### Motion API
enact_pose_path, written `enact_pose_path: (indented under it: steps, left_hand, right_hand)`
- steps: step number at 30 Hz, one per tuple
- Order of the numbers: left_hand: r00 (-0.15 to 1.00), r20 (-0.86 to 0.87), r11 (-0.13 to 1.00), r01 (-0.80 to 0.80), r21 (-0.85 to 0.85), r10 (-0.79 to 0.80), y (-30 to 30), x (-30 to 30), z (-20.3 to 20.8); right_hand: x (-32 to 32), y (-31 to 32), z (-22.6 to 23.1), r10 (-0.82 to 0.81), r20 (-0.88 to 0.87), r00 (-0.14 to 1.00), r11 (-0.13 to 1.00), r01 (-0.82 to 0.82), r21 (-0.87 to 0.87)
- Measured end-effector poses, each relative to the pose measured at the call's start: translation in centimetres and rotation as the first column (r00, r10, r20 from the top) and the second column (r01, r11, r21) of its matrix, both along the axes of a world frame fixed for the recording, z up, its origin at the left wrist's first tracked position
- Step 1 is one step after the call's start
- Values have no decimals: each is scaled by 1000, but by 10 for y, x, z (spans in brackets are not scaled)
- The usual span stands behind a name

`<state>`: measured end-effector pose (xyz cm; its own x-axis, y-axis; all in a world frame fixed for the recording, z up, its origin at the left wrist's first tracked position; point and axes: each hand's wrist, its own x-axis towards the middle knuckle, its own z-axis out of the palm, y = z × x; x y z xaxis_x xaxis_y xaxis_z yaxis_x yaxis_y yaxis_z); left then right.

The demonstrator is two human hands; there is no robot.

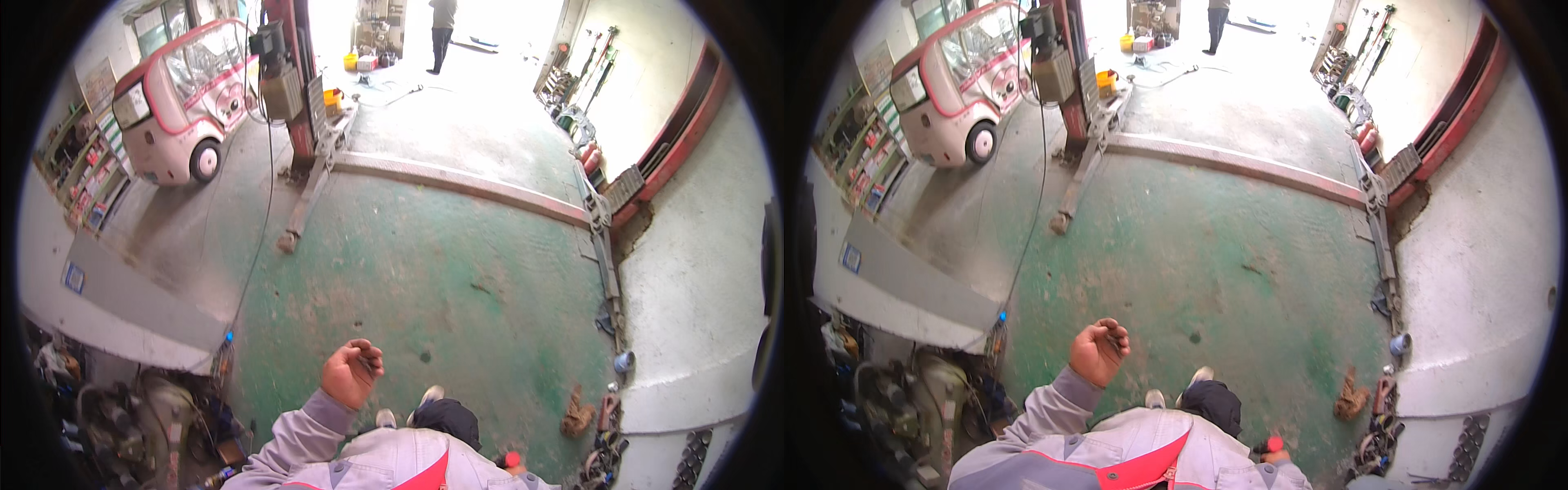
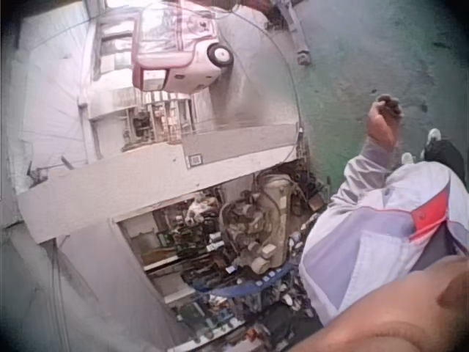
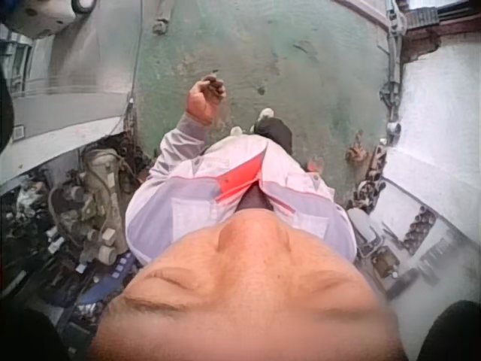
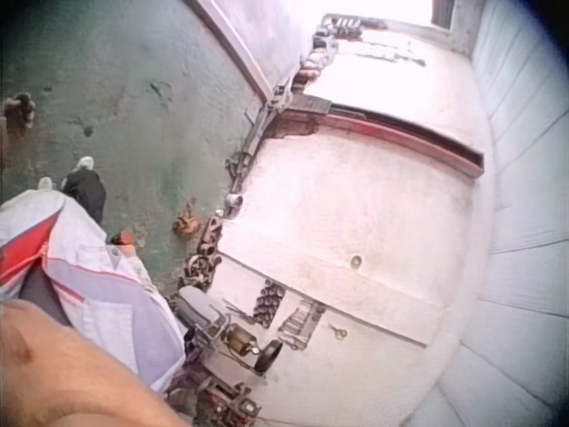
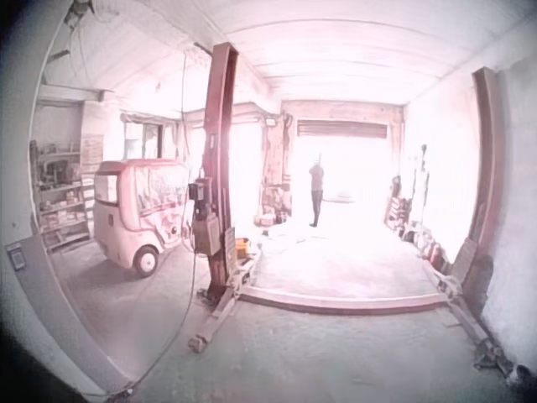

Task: The person coils a hose, then retrieves a cordless drill and a drill bit from a toolbox. They walk to a white car with the trunk open and use the drill to remove screws from the right tail light assembly.

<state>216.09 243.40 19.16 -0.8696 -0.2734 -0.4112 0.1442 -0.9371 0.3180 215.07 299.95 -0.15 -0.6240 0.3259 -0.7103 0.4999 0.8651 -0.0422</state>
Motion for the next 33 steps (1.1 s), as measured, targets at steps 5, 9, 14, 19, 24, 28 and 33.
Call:
enact_pose_path:
  steps: [5, 9, 14, 19, 24, 28, 33]
  left_hand:
    - [999, -47, 1000, 9, -17, -10, -80, -180, -36]
    - [983, 157, 994, -102, 45, 94, -137, -315, -49]
    - [983, 133, 991, -131, 0, 130, -210, -486, -11]
    - [978, 32, 978, -206, -12, 206, -315, -658, -23]
    - [950, 222, 965, -244, 100, 217, -428, -849, -54]
    - [986, 135, 990, -112, 89, 100, -500, -1020, -30]
    - [995, -65, 996, 71, -49, -74, -576, -1240, 1]
  right_hand:
    - [-186, -93, -50, 17, 93, 996, 1000, -15, -17]
    - [-352, -148, -73, 82, 165, 983, 997, -80, -20]
    - [-605, -218, -44, 212, 120, 970, 977, -214, 1]
    - [-912, -339, -20, 0, -263, 965, 992, -33, -120]
    - [-1093, -455, 2, -151, -437, 887, 957, 20, -290]
    - [-1170, -497, 5, 155, -283, 946, 980, -184, -80]
    - [-1261, -562, -34, 276, 55, 960, 961, -276, 6]
